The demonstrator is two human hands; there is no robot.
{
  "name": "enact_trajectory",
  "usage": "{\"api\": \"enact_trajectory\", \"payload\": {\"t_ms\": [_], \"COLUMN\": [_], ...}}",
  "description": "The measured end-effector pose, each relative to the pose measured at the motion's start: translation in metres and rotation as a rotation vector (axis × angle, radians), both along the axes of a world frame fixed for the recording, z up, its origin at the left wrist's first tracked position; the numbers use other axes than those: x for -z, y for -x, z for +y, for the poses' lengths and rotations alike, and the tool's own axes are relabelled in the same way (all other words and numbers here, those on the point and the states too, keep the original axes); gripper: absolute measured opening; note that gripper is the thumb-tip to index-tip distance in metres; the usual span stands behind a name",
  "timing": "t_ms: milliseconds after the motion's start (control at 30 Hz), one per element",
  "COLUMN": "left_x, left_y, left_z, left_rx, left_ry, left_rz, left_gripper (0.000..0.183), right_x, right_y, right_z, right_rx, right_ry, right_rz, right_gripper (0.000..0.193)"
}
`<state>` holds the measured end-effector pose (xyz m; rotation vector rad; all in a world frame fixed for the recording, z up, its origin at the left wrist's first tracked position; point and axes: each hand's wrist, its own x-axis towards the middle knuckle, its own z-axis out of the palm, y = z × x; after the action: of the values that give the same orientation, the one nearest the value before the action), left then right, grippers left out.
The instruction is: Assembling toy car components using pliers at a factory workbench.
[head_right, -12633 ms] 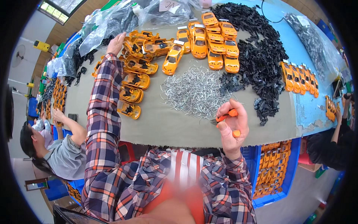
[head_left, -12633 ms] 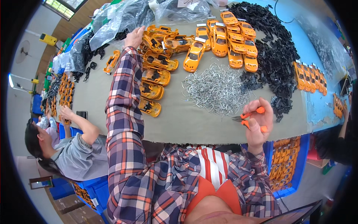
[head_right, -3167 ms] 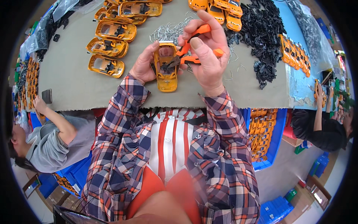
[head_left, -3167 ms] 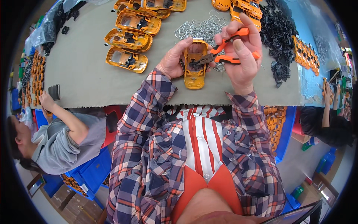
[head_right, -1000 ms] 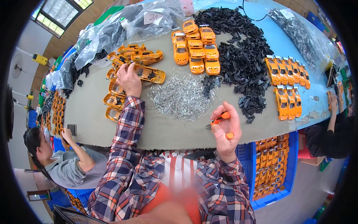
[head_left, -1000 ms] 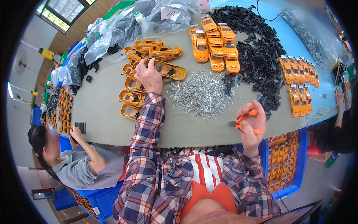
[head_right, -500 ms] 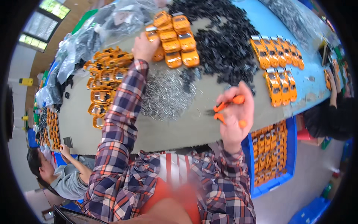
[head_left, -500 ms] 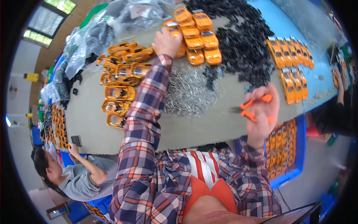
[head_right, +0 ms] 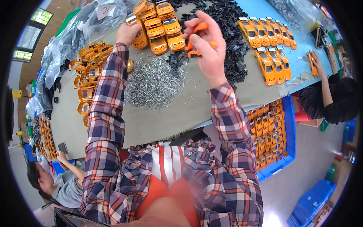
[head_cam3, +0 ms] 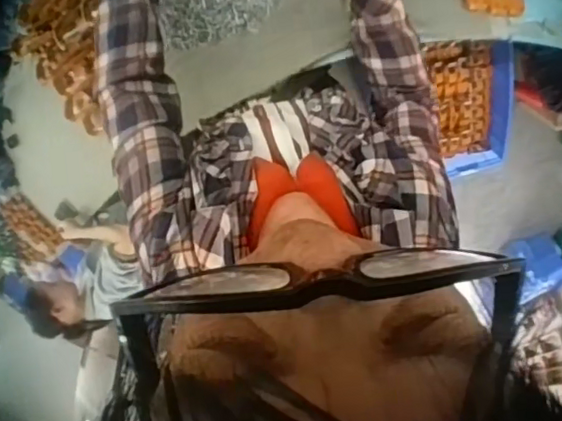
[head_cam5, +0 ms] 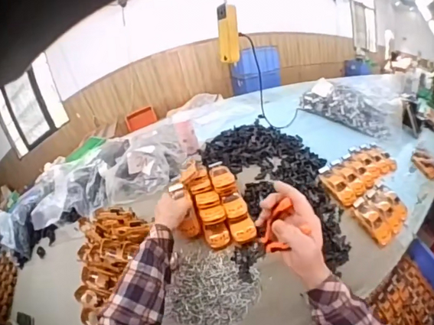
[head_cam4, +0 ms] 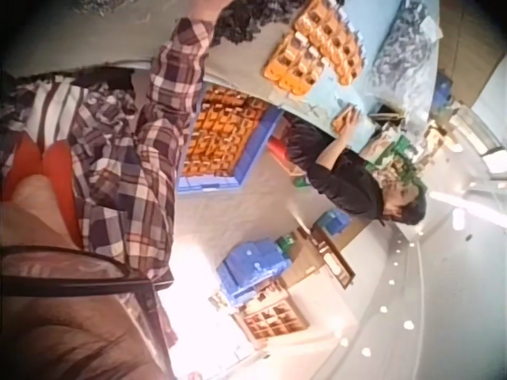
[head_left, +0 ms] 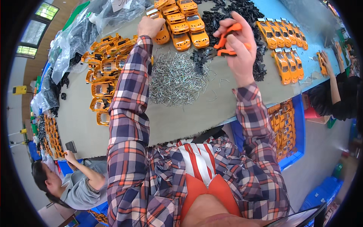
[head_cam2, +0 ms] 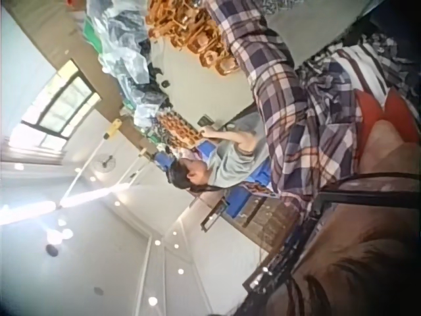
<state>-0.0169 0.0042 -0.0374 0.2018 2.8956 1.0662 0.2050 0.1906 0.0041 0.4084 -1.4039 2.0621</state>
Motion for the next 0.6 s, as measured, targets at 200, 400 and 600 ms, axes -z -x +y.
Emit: {"api": "enact_trajectory", "payload": {"t_ms": [200,400,600], "left_x": [-0.010,-0.031,-0.056], "left_y": [-0.014,-0.029,-0.013], "left_z": [-0.026,-0.019,-0.032], "left_rx": [-0.036,0.156,0.232], "left_ry": [-0.746,0.394,0.373], "left_rz": [-0.412,0.657,0.265], "left_gripper": [0.062,0.051,0.040], "right_x": [-0.013,-0.013,-0.011], "right_y": [0.034,0.056,0.052], "right_z": [0.005,0.005,0.003], "right_rx": [-0.239,-0.442,-0.450], "right_ry": [-0.140,-0.325,-0.320], "right_rz": [-0.078,-0.194,-0.237], "right_gripper": [0.043,0.041,0.039]}}
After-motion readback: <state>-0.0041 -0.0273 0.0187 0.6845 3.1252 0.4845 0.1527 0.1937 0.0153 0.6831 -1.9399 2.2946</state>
